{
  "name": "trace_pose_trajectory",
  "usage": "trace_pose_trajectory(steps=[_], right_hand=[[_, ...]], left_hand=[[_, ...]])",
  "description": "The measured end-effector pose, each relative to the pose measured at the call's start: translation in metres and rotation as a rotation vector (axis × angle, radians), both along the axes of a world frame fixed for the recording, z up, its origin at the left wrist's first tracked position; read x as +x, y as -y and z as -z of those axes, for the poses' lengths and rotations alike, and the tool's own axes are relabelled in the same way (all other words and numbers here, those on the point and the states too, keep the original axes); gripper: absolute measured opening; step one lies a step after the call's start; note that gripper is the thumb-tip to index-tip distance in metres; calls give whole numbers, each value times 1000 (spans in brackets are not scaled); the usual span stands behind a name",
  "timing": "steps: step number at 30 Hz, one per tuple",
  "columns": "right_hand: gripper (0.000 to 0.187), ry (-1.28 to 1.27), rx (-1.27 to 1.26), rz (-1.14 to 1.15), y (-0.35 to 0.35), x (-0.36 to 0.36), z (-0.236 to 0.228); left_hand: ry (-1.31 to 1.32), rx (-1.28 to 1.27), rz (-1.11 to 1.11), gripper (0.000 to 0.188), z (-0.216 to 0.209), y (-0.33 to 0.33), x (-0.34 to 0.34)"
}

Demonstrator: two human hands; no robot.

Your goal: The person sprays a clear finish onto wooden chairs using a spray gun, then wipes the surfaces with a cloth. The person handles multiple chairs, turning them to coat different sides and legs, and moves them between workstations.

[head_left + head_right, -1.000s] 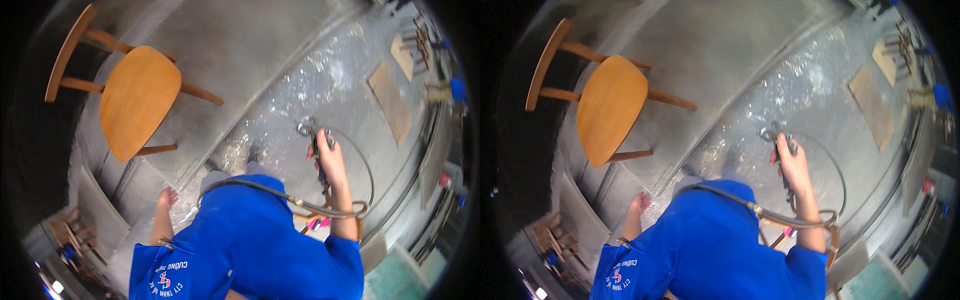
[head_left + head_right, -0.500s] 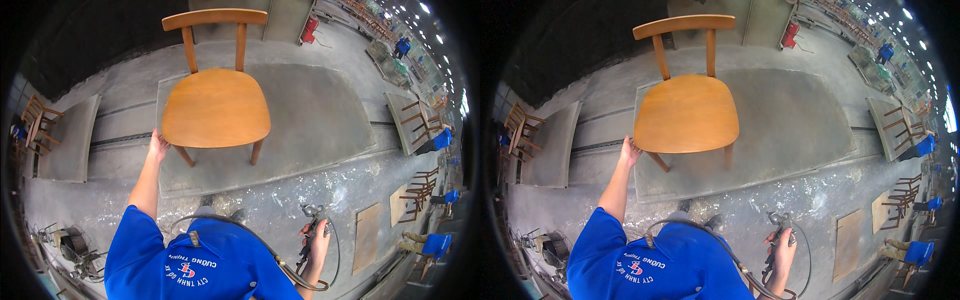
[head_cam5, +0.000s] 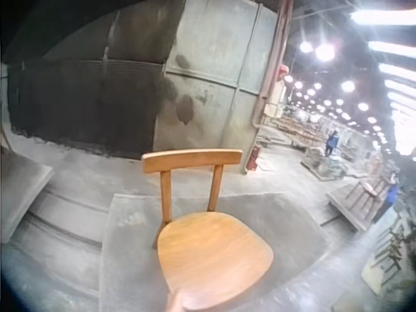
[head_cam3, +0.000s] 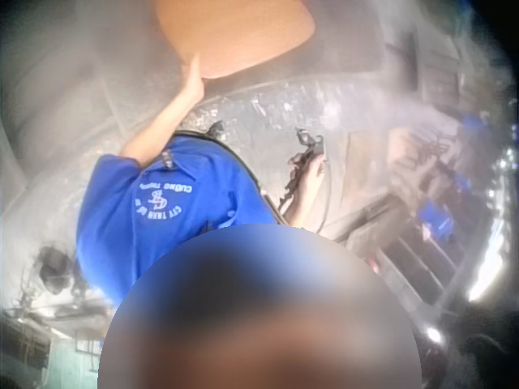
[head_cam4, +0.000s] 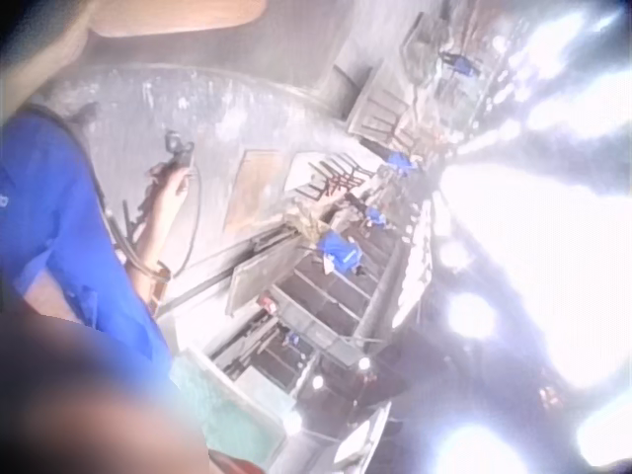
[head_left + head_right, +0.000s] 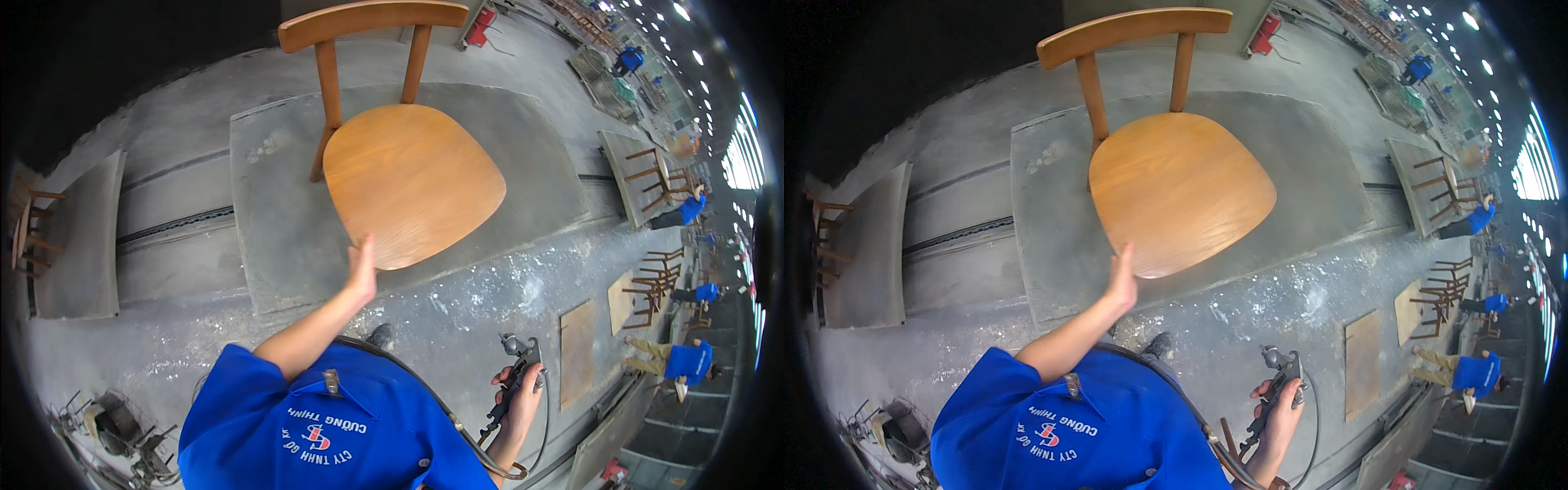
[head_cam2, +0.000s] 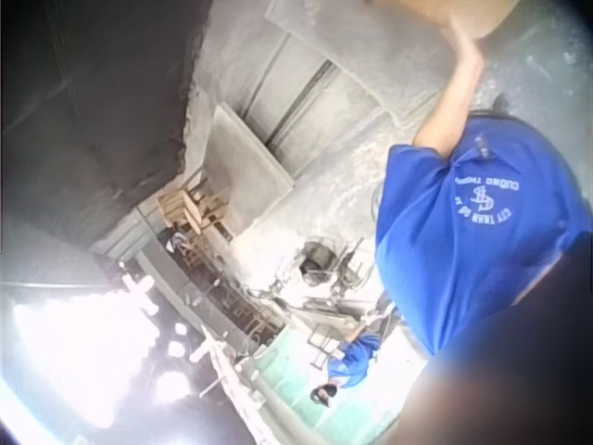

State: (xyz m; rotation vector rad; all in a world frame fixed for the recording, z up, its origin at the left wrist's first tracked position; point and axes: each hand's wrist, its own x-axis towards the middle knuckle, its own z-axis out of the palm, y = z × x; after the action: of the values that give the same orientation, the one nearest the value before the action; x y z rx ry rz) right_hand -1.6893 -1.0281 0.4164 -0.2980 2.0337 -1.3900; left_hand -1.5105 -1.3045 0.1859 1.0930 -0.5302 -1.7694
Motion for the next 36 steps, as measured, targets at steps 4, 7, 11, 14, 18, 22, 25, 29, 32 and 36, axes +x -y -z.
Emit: trace_pose_trajectory(steps=[4,7,11,14,18,22,25,29,32,36], right_hand=[[60,-127,-31,46,-9,45,-24],[61,-164,-34,29,-12,82,-34],[64,-74,-94,-98,0,125,-37],[76,-68,-107,-113,19,148,-31],[78,-186,-287,-210,44,163,-21],[72,-153,-165,-372,65,158,-11],[71,-96,-246,-366,71,162,-5],[68,-126,-334,-432,68,161,-13],[59,-279,-327,-308,50,160,-27],[47,-347,-151,41,-5,150,-48]], left_hand=[[198,-42,478,100,5,17,-74],[153,-233,1000,81,-10,52,-94],[344,-185,1224,53,-13,69,-93],[216,-53,937,31,22,50,-54],[383,-32,1012,20,94,15,65],[491,140,1185,30,124,-45,192],[577,-15,977,41,110,-81,262],[700,66,814,45,74,-93,289],[684,43,857,46,51,-89,277],[618,27,913,46,34,-90,248]])
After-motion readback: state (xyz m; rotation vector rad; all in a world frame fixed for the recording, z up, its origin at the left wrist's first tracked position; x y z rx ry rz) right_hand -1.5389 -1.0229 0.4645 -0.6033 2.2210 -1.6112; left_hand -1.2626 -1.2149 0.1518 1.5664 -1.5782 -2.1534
